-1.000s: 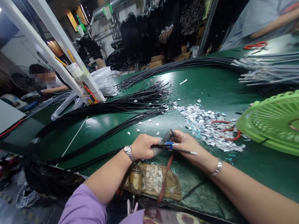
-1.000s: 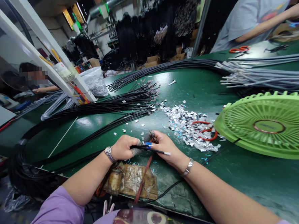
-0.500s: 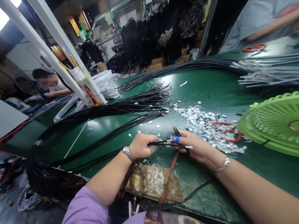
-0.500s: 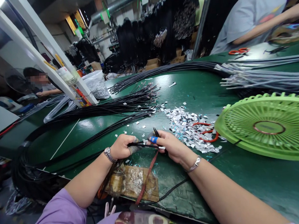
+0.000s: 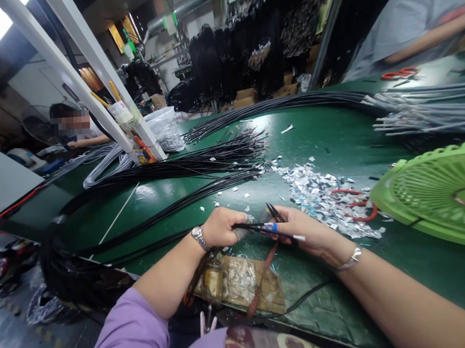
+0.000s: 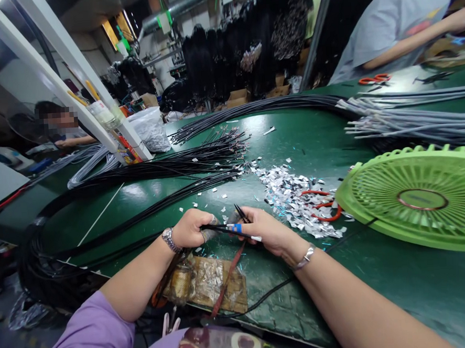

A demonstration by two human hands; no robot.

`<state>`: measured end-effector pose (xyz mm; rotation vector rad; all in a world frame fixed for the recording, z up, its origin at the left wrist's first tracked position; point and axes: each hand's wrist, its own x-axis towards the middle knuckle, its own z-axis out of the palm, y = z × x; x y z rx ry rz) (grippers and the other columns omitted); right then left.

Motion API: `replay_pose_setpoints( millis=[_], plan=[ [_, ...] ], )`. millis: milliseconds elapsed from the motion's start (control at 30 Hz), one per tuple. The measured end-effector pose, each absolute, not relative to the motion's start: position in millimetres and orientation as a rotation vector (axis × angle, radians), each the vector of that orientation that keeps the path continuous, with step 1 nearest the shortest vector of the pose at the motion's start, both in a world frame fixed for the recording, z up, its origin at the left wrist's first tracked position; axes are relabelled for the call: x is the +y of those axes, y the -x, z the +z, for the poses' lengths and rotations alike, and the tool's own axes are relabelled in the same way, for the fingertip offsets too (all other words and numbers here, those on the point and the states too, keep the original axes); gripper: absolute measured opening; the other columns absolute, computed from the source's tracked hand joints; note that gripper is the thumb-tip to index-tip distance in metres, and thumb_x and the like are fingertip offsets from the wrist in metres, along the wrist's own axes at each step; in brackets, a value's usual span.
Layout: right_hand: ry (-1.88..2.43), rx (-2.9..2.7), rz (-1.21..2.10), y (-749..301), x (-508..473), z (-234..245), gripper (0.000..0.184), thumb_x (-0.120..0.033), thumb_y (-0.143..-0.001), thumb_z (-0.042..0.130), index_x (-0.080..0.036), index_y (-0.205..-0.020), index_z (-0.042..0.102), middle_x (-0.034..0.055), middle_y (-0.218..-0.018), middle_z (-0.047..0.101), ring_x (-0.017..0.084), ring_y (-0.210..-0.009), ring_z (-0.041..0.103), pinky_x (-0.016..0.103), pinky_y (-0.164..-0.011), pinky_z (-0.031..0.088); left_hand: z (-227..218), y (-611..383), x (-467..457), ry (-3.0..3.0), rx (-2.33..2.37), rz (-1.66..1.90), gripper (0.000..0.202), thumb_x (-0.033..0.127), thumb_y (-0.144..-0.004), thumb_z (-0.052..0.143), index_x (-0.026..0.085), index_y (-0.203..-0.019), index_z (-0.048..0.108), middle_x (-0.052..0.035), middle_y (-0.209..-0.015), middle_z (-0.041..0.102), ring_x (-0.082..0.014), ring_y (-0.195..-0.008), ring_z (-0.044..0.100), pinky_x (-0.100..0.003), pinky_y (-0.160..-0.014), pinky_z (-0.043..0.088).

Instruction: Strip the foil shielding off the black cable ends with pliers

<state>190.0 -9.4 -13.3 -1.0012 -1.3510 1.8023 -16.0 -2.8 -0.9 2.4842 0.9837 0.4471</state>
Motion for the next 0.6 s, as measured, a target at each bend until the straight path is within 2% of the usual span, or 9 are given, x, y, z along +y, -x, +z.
replay_pose_setpoints(
  millis=[367,600],
  plan=[
    [0.992,-1.429,1.750,-190.9,-6.5,-18.5,0.041,-0.045,-0.052,0.082,-0.018,-0.068,0.056,-0.0056,-0.054,0.051,0.007,-0.046,0.038,0.022,-0.040,0.026,-8.1,17.9,0.9,-2.578,0.858,0.518,0.019,0.023,-0.074,0.053,0.017,-0.058,0.046,0.0025,-0.052,0.045,-0.0082,-0.050,0.037,-0.021,-0.050,0.027],
    [1.030,-1.431,1.714,-188.2,-7.6,-14.5,0.045,-0.046,-0.048,0.083,-0.017,-0.068,0.057,-0.0045,-0.060,0.052,0.010,-0.058,0.043,0.023,-0.053,0.033,-6.8,17.0,0.1,-2.576,0.851,0.471,0.022,0.029,-0.078,0.053,0.016,-0.060,0.049,0.0019,-0.054,0.048,-0.0081,-0.051,0.039,-0.021,-0.051,0.028]
  ],
)
